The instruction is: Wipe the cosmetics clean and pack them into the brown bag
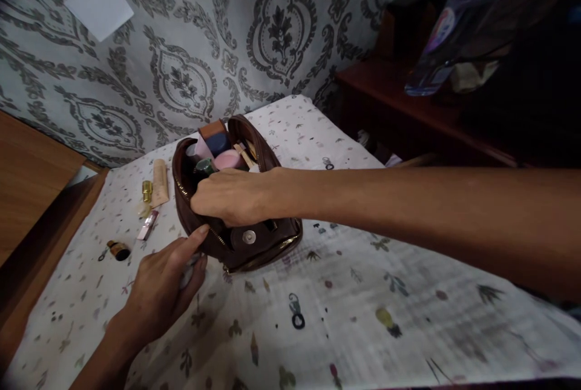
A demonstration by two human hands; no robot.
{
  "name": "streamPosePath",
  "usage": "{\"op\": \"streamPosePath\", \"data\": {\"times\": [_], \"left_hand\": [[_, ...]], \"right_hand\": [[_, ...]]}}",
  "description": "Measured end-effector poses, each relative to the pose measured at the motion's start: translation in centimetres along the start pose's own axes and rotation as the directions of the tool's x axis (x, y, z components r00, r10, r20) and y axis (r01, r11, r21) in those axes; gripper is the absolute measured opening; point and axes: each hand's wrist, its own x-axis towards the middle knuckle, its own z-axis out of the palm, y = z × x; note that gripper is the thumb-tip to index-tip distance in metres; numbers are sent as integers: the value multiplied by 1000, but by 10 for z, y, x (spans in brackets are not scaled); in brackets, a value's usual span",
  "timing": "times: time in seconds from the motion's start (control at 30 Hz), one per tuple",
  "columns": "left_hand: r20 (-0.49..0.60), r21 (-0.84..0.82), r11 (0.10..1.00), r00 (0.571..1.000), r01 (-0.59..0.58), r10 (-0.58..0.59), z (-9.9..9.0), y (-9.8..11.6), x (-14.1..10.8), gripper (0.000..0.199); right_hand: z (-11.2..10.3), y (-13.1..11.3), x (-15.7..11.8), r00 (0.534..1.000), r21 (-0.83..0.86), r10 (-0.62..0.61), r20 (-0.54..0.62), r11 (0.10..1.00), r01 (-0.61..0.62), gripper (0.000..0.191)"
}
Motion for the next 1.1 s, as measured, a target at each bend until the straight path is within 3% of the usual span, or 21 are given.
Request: {"op": "streamPosePath", "data": {"times": [0.3,0.43,0.5,0.6,0.77,0.83,0.93,1.1], "left_hand": [[-4,25,999,1000,20,-19,-2,2,1,44],[-48,-61,995,996,76,-79,7,5,-5,46],[-130,-158,977,977,146,-167,16,9,-12,47],[-213,-281,919,916,277,-341,31,16,-23,47],[-120,-374,819,853,435,-507,43,18,-32,25],[-63,-407,788,846,462,-529,44,17,-31,23],[-71,-430,777,840,460,-537,43,16,-28,21],[-92,-466,811,892,354,-443,41,14,-22,11]], "right_hand": [[-2,1,5,998,0,-4,63,1000,4,20],[-2,1,5,994,58,21,103,998,-27,18],[-1,3,5,996,94,10,86,995,-18,18],[2,5,4,998,110,-7,57,994,0,19],[4,6,5,996,145,19,85,989,-31,18],[4,5,4,997,192,1,79,981,-16,17],[3,4,3,999,221,1,36,975,-9,17],[7,4,6,998,106,52,17,993,-54,19]]}}
